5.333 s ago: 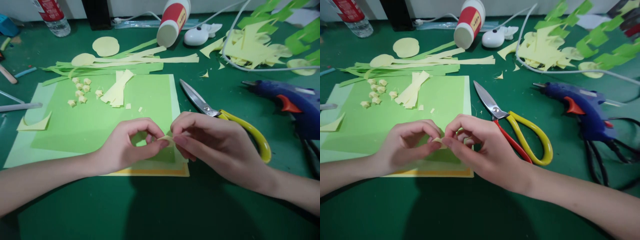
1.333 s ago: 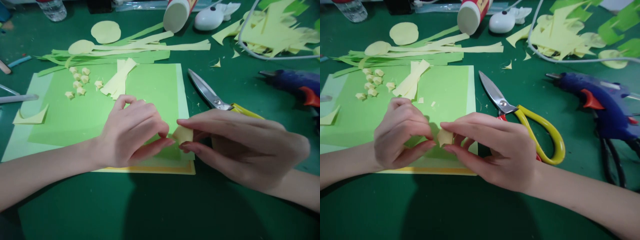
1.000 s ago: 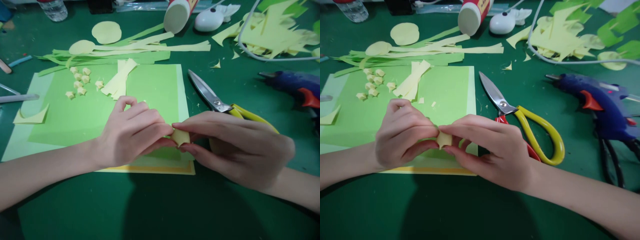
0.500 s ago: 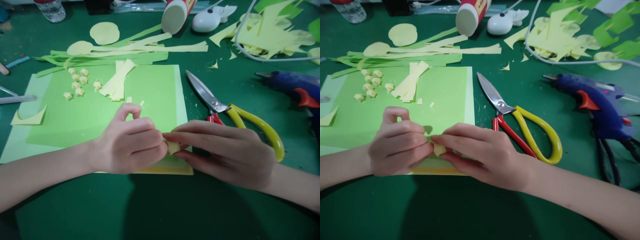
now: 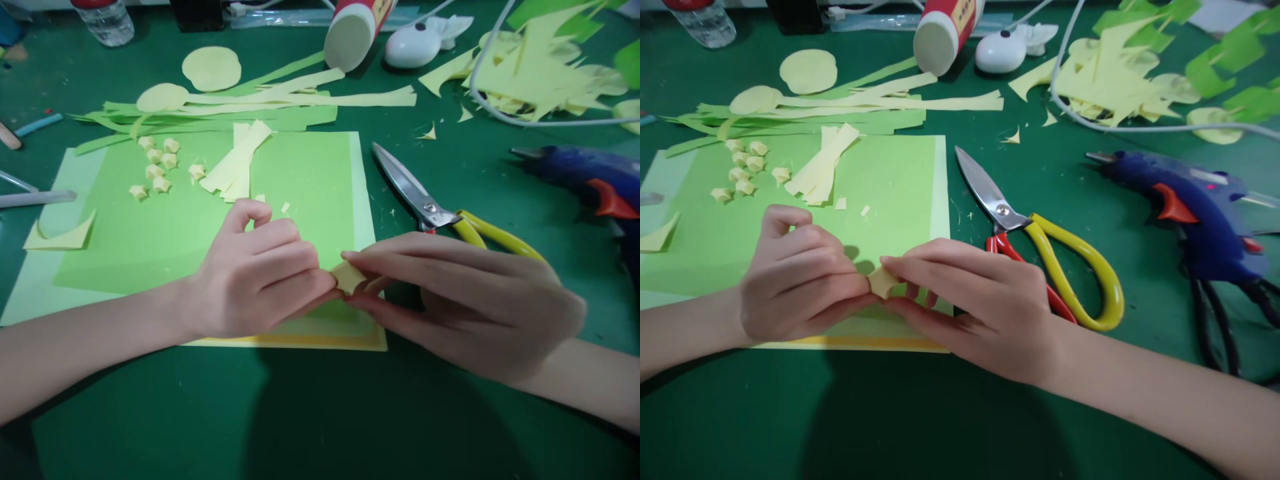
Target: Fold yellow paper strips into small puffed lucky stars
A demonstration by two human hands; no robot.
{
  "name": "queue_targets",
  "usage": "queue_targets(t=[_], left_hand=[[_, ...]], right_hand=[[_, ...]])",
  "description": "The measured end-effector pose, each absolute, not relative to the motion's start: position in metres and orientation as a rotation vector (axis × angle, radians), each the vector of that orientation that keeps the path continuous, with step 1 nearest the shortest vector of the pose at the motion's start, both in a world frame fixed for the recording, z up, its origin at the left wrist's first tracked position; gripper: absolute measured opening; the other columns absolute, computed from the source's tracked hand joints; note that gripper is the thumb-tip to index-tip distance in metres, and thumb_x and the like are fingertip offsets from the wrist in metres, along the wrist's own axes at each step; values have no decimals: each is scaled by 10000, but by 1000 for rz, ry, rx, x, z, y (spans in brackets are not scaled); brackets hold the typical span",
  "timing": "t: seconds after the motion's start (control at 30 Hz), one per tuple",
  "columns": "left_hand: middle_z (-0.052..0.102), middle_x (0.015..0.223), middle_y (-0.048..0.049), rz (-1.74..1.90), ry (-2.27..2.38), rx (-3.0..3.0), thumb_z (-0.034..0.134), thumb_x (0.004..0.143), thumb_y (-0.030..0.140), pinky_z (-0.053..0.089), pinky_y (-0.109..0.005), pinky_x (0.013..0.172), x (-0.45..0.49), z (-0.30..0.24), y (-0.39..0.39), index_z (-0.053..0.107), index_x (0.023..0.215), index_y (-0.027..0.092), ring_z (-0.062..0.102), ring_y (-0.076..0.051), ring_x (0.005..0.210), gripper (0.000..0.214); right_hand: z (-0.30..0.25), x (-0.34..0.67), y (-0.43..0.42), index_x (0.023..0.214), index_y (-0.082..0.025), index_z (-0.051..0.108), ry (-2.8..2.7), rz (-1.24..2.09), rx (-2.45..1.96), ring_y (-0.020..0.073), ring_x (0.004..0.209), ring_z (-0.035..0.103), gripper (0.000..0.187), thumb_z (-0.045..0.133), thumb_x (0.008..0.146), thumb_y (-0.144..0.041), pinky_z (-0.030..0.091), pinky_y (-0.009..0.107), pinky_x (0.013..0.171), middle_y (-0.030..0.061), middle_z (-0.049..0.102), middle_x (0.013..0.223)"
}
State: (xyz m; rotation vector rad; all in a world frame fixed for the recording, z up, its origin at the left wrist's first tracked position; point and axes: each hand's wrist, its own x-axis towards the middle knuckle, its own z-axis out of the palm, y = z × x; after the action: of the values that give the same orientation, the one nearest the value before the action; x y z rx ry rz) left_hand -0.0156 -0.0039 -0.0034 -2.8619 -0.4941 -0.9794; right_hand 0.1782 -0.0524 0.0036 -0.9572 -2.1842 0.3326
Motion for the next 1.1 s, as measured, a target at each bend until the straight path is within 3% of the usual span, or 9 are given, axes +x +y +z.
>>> queue_targets(t=[0.13, 0.37, 0.6, 0.87, 1.1], left_hand=[[564, 566, 72, -1085, -465, -2894, 542, 786, 272, 292, -312, 608, -15, -6, -2, 503, 677, 207, 446, -90, 521, 133], [603, 625, 52, -1072, -537, -2862, 525, 818, 277, 290, -319, 615, -13, -7, -1, 517, 739, 192, 469, -96, 541, 117], [603, 644, 66, -1024, -517, -2818, 509, 836, 296, 289, -321, 618, -14, -7, -1, 519, 745, 198, 462, -89, 551, 134], [547, 547, 106, -1001, -520, -2750, 518, 793, 132, 266, -306, 607, -13, -8, -4, 507, 662, 194, 461, -54, 522, 145], [469, 514, 92, -968, -286, -2658, 553, 769, 140, 238, -286, 533, -17, -8, -1, 532, 635, 190, 449, -61, 529, 145]], right_hand=[[5, 177, -53, 909, -166, 600, -2092, 469, -956, 66, 559, 605, 223, 583, 734, -29, 555, 134, 532, 49, 658, 825], [6, 180, -49, 908, -122, 606, -2217, 403, -859, 66, 569, 614, 193, 574, 740, -33, 550, 114, 578, 87, 662, 846], [3, 176, -53, 844, -135, 601, -2243, 68, -905, 93, 674, 643, 130, 589, 738, -60, 550, 139, 673, 73, 687, 755], [2, 175, -55, 886, -81, 589, -2376, -258, -911, 91, 657, 632, 104, 520, 809, -67, 499, 169, 470, 62, 690, 718], [1, 174, -58, 905, -104, 582, -2382, -261, -939, 85, 683, 617, 130, 501, 819, -51, 484, 198, 478, 39, 688, 746]])
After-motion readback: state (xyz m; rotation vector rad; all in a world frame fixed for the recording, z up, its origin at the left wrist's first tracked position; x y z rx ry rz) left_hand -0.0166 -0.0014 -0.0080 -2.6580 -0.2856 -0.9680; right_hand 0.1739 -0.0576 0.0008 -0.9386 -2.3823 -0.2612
